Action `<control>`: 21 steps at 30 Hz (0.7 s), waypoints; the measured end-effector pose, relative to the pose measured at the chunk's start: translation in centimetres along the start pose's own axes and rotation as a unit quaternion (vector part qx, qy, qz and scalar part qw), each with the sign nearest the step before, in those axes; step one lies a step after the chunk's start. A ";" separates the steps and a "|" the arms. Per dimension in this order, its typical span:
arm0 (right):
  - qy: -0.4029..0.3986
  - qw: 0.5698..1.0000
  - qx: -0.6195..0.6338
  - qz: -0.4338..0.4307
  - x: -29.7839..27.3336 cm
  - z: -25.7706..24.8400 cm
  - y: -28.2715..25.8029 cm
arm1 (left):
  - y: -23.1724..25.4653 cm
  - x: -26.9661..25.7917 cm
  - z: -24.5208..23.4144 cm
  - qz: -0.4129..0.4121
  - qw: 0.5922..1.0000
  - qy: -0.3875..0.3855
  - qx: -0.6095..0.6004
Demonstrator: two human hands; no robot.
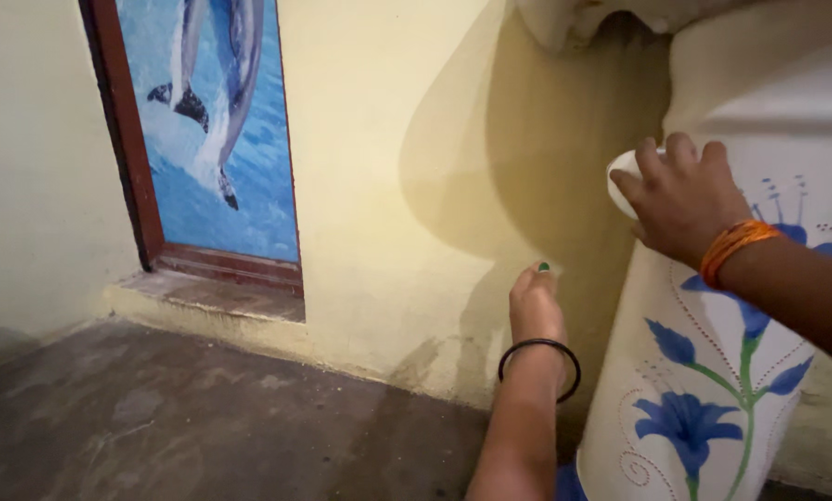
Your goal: The person cleans the pedestal and bowl of a ceramic sink by scrubbing the surface with a white brush.
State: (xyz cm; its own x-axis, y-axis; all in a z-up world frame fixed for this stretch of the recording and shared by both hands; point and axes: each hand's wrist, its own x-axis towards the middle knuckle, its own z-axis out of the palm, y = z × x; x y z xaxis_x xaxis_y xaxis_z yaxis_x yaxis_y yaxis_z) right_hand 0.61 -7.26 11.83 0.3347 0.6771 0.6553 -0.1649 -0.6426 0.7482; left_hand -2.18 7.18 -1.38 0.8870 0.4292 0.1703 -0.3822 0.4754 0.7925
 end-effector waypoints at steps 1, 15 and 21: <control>-0.003 1.000 -0.010 -0.003 0.0 0.0 -0.6 | -0.2 0.3 -0.1 0.006 1.000 0.005 0.001; -0.081 0.995 0.011 -0.049 -3.4 1.4 -9.1 | -2.6 1.6 -1.8 -0.012 1.000 0.023 -0.001; -0.184 0.974 0.104 -0.080 -4.0 0.0 -9.1 | -2.1 0.4 -1.9 -0.030 0.999 0.011 0.022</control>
State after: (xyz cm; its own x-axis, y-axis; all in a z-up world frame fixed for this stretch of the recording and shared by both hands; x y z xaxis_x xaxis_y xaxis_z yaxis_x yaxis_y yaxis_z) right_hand 0.77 -4.10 2.40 0.6566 0.6254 0.4217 0.0964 -0.6240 0.7754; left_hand -1.56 7.78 -4.10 0.9020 0.4176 0.1098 -0.3168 0.4673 0.8254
